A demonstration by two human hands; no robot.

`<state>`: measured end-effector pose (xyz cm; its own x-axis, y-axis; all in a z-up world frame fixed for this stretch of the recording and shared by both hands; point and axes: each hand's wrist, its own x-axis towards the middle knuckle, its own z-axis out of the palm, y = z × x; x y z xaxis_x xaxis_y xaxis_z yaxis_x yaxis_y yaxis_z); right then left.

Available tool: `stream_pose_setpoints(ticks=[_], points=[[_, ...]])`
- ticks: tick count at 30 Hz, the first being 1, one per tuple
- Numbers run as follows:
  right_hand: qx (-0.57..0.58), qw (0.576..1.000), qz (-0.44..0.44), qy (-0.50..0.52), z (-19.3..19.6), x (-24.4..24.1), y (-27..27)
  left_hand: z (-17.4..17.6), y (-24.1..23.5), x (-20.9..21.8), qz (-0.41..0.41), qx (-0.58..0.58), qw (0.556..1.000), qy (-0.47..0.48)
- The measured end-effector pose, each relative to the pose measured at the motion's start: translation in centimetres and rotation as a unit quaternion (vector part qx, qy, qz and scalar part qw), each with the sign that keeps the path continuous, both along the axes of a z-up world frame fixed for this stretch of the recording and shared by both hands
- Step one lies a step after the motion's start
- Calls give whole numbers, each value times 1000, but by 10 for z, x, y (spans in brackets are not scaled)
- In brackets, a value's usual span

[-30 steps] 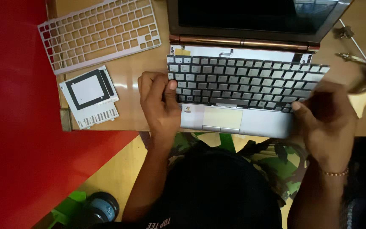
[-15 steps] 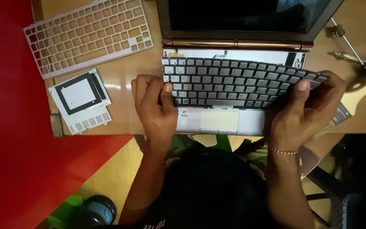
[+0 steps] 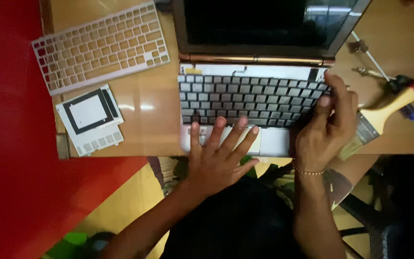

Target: The person unscrews internal components of a disassembled laptop, then places a new keyboard into the chassis. They press down on the keys to secure the keyboard in place.

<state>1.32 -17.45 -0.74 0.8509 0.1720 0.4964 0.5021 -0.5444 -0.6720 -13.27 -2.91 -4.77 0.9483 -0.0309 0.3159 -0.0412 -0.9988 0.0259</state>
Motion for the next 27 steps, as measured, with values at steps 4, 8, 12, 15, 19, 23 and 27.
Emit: stream_pose_setpoints(ticks=[4,8,12,15,19,23,27], points=[[-8,998,-27,60,9,-1,6,16,11,19,-32,46,989,140],[-82,996,-25,35,13,6,15,30,27,39,-63,17,982,179],[-139,988,-38,55,11,11,20,30,28,41,-73,42,986,142],[-170,985,-23,14,10,10,21,31,28,42,-64,75,986,133],[-143,989,-17,23,1,7,15,34,27,42,-64,28,989,129],[-176,982,54,-48,-12,10,7,32,27,43,-65,25,989,129],[-213,973,80,-49,-3,12,2,35,27,44,-61,27,992,110]])
